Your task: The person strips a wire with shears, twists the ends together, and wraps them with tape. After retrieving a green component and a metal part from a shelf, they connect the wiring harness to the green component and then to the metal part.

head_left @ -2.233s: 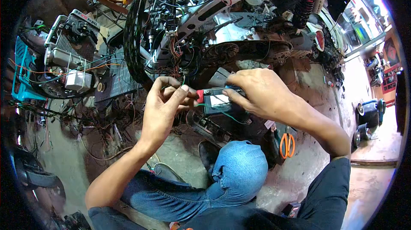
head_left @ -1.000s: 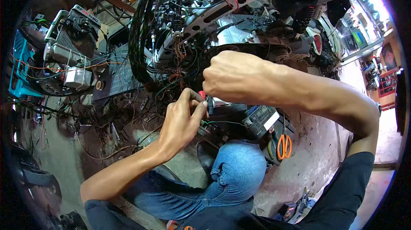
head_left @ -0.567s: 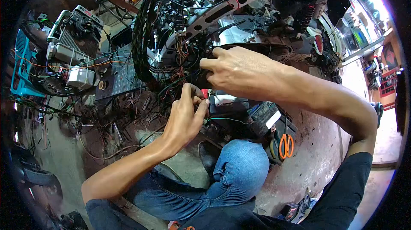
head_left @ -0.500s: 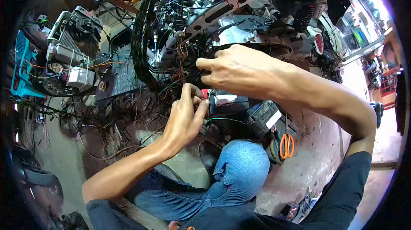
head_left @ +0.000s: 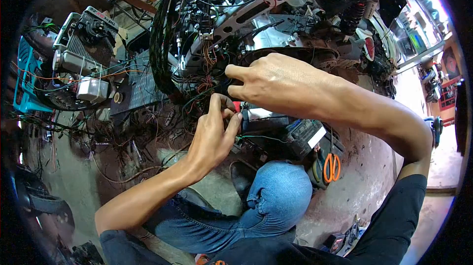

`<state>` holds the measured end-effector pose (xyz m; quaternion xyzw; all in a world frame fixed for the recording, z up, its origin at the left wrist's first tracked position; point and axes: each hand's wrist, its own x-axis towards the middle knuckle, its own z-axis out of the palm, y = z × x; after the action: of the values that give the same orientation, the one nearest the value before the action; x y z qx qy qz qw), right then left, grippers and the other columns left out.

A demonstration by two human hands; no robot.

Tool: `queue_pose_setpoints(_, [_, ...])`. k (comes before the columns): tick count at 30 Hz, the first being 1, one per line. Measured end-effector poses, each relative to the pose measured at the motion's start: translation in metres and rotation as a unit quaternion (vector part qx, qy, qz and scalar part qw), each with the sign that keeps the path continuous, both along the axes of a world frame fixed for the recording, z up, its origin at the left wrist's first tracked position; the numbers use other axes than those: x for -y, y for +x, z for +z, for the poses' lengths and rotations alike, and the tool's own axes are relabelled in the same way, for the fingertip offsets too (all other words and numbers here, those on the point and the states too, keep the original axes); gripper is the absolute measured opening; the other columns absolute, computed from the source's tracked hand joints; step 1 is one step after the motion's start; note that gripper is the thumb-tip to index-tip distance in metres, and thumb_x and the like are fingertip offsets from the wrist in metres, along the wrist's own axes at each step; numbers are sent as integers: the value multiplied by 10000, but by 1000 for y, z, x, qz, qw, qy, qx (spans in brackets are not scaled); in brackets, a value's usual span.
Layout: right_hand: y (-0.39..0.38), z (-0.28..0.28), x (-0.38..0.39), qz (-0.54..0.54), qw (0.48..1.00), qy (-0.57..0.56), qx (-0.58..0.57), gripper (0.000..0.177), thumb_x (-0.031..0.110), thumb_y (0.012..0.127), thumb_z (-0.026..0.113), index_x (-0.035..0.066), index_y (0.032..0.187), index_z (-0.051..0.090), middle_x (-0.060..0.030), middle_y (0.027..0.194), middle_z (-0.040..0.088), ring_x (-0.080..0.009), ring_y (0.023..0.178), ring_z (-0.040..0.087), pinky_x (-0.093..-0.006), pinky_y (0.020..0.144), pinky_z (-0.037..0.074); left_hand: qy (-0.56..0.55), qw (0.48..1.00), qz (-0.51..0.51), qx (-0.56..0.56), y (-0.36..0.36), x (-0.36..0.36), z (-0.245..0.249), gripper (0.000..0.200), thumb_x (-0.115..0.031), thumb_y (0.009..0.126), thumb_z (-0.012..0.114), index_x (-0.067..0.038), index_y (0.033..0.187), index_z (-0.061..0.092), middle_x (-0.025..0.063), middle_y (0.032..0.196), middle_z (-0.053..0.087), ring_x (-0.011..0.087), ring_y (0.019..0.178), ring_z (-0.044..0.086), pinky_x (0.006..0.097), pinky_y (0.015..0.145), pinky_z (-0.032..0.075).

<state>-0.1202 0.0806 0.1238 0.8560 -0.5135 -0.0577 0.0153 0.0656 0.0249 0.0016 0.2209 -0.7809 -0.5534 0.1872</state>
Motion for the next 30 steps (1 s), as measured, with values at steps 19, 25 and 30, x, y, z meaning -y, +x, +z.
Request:
queue_pose_setpoints(19, [9, 10, 0, -80, 995, 54, -11, 190, 125, 823, 724, -31, 925, 682, -175, 832, 717, -367, 751, 748, -444, 630, 599, -44, 999, -4, 7, -3, 5, 1, 344, -109, 1005, 622, 37, 1197, 375, 210, 799, 719, 325, 708, 732, 407, 640, 532])
queue_pose_setpoints(25, [3, 5, 2, -24, 998, 34, 49, 287, 110, 838, 715, -24, 1081, 648, -184, 851, 718, -375, 806, 740, -453, 682, 596, -36, 998, -6, 59, -6, 10, 3, 344, -123, 996, 620, 20, 1224, 406, 190, 841, 724, 305, 693, 705, 399, 658, 517])
queue_pose_setpoints(30, [-2, 3, 2, -8, 998, 30, 55, 295, 88, 824, 720, -27, 1088, 658, -182, 953, 704, -365, 879, 732, -452, 748, 594, 30, 996, -9, 86, -10, 13, 10, 324, -120, 975, 625, 12, 1233, 481, 106, 801, 706, 193, 674, 649, 353, 657, 501])
